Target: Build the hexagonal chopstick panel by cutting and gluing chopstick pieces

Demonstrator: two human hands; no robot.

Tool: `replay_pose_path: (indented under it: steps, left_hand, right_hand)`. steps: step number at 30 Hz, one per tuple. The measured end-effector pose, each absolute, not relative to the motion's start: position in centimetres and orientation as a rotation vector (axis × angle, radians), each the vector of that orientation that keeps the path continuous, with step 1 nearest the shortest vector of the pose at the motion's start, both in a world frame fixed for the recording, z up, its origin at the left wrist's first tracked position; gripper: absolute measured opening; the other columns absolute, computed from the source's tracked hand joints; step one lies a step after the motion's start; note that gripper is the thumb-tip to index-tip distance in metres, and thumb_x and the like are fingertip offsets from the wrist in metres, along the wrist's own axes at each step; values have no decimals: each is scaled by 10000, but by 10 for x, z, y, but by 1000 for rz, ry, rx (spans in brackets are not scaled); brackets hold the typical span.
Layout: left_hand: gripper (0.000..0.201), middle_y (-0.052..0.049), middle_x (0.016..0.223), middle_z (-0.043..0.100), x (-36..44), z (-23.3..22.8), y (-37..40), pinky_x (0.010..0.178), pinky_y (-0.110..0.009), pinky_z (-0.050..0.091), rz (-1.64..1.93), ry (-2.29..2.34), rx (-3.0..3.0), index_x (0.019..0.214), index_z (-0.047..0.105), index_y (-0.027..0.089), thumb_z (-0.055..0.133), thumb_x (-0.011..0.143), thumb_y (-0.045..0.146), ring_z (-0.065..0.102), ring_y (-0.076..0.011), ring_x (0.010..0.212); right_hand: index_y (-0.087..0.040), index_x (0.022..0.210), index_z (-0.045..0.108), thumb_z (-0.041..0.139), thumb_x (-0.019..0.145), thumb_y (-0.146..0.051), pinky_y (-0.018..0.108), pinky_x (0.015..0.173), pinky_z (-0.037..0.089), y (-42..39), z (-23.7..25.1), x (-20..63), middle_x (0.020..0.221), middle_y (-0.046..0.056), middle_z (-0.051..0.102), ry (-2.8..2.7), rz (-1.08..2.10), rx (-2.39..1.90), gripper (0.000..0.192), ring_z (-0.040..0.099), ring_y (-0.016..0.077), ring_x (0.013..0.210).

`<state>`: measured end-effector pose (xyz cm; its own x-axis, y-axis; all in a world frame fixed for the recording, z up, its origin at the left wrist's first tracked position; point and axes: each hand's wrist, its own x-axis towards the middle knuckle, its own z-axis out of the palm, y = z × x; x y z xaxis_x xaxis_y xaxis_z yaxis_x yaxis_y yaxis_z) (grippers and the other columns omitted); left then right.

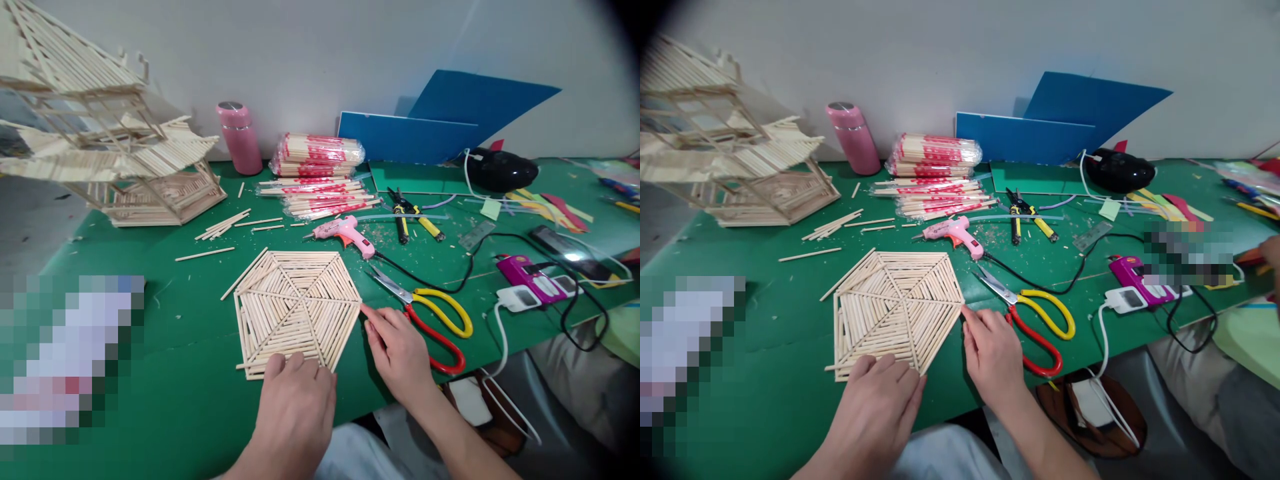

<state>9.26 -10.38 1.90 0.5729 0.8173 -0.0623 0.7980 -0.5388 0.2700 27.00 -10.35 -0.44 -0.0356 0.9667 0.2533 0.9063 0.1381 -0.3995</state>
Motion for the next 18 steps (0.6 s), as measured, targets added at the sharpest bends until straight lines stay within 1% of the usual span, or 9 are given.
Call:
replay_pose_path:
  steps: [11, 18]
  left_hand:
    - [324, -38, 615, 596, 94, 21, -101, 630, -378, 220, 60, 1366, 2523, 595, 568, 198, 346, 828, 171, 493, -227, 656]
    - [285, -13, 564, 565, 89, 14, -104, 609, -364, 204, 182, 1321, 2606, 559, 545, 206, 392, 791, 143, 464, -216, 617]
  right_hand:
    - [-107, 1141, 545, 378, 857, -180, 314, 686, 409, -103, -7, 270, 828, 85, 580, -1947, 156, -1821, 338, 505, 194, 768]
    - [-117, 1148, 542, 377, 857, -185, 310, 667, 400, -103, -7, 269, 807, 77, 576, -1948, 170, -1845, 341, 500, 193, 753]
